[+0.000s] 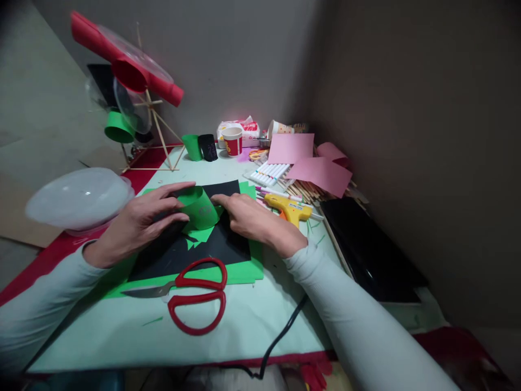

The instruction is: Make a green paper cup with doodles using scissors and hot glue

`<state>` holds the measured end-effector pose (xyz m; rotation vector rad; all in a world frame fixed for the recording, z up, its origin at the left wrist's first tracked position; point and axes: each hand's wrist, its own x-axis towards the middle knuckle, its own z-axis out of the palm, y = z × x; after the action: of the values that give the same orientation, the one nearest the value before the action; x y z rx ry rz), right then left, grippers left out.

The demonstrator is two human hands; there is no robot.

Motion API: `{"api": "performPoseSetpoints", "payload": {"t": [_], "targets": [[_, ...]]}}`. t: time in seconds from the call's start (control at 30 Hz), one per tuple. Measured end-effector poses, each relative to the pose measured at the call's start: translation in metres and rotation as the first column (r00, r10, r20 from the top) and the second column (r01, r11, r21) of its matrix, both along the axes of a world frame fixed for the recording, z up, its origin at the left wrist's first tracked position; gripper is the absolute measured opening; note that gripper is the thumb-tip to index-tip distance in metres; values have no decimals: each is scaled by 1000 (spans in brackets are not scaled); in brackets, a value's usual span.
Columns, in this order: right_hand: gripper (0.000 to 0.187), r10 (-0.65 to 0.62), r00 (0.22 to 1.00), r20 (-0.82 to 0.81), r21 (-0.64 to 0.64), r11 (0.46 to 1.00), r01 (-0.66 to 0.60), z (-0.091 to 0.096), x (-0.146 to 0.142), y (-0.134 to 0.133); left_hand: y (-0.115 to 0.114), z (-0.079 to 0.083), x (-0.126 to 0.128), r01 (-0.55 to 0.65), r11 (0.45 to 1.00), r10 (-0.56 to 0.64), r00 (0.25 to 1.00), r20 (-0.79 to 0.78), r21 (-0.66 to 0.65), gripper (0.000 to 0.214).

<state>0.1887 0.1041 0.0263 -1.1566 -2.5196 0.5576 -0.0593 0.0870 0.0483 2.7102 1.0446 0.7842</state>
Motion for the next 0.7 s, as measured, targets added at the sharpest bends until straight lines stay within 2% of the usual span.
{"api": "performPoseSetpoints", "payload": {"t": [0.13, 0.3, 0.5, 0.7], "targets": [[77, 23, 991, 131, 25, 999, -27, 0, 1, -2, 1, -1, -2, -15, 998, 18, 999, -48, 56, 16], [76, 31, 981, 191, 38, 999, -39, 4, 3, -4, -4, -1, -2, 1, 994, 10, 995, -103, 110, 15], [66, 23, 978, 205, 44, 998, -33, 8, 2, -7, -13, 2, -1, 10, 991, 5, 993, -117, 130, 11], [64, 25, 981, 195, -3, 1000, -24, 14, 1, -10, -10, -2, -2, 27, 991, -14, 995, -102, 131, 10]]}}
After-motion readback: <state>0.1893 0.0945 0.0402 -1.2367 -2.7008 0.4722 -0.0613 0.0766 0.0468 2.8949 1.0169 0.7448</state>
